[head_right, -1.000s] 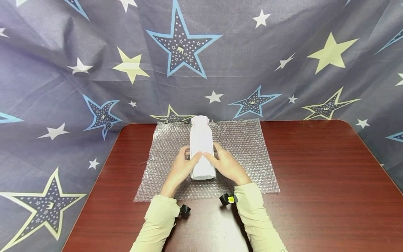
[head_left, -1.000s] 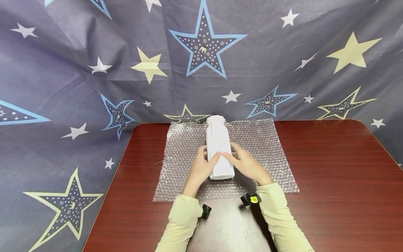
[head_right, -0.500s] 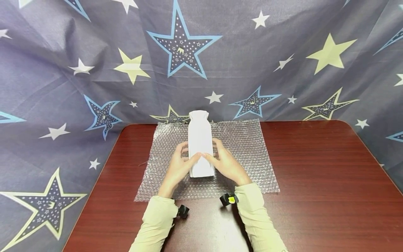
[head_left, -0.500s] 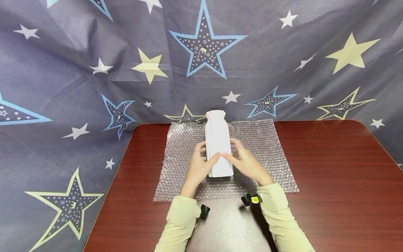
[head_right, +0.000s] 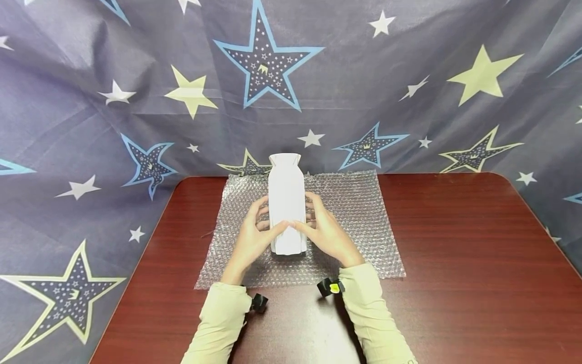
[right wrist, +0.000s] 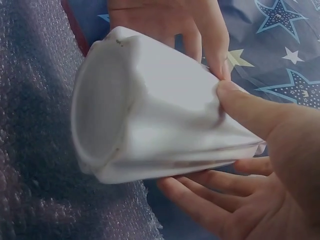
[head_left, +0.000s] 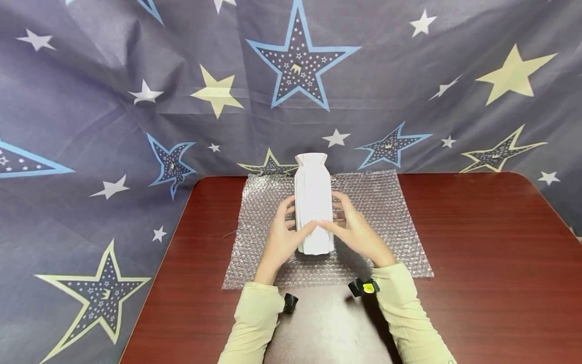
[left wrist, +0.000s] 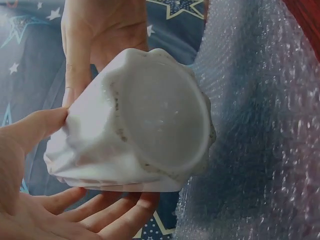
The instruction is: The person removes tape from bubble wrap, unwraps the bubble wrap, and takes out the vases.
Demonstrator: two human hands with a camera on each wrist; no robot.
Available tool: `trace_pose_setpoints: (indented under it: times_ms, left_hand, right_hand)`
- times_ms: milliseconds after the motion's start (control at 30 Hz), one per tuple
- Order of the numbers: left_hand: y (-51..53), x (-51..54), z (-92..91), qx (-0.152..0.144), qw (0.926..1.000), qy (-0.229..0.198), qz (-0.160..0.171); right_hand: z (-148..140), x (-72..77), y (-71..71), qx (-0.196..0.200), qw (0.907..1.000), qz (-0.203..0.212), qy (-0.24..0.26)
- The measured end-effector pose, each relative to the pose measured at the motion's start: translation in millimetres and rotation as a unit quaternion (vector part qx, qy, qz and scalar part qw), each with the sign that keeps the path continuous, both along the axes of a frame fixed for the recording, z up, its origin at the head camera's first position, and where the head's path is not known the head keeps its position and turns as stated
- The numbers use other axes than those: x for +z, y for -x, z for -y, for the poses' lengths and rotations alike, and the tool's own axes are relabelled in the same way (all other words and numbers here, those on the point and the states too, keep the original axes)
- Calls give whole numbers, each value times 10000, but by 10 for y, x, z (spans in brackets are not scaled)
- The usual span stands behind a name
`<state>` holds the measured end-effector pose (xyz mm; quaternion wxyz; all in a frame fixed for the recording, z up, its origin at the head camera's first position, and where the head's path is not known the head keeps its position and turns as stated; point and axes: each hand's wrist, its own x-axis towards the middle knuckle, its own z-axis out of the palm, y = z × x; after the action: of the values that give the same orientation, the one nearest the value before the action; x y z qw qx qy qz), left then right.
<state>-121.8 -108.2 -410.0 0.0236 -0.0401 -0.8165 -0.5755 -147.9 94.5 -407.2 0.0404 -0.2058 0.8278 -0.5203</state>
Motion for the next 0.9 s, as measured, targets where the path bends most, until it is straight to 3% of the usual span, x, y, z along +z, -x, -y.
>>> trace_pose_setpoints:
  times_ms: [233, 667, 900]
  left_hand:
    - [-2, 37, 72, -64, 9997, -235, 6]
    - [47, 12, 184, -357, 9960, -613, -536]
    - [41, 26, 232, -272, 9961, -568, -613]
  right_hand:
    - [39, 18, 5, -89, 9997, -58, 199]
    - [125, 31, 35, -161, 9969, -656, 406]
    - [165, 30, 28, -125, 9929, -1044, 550]
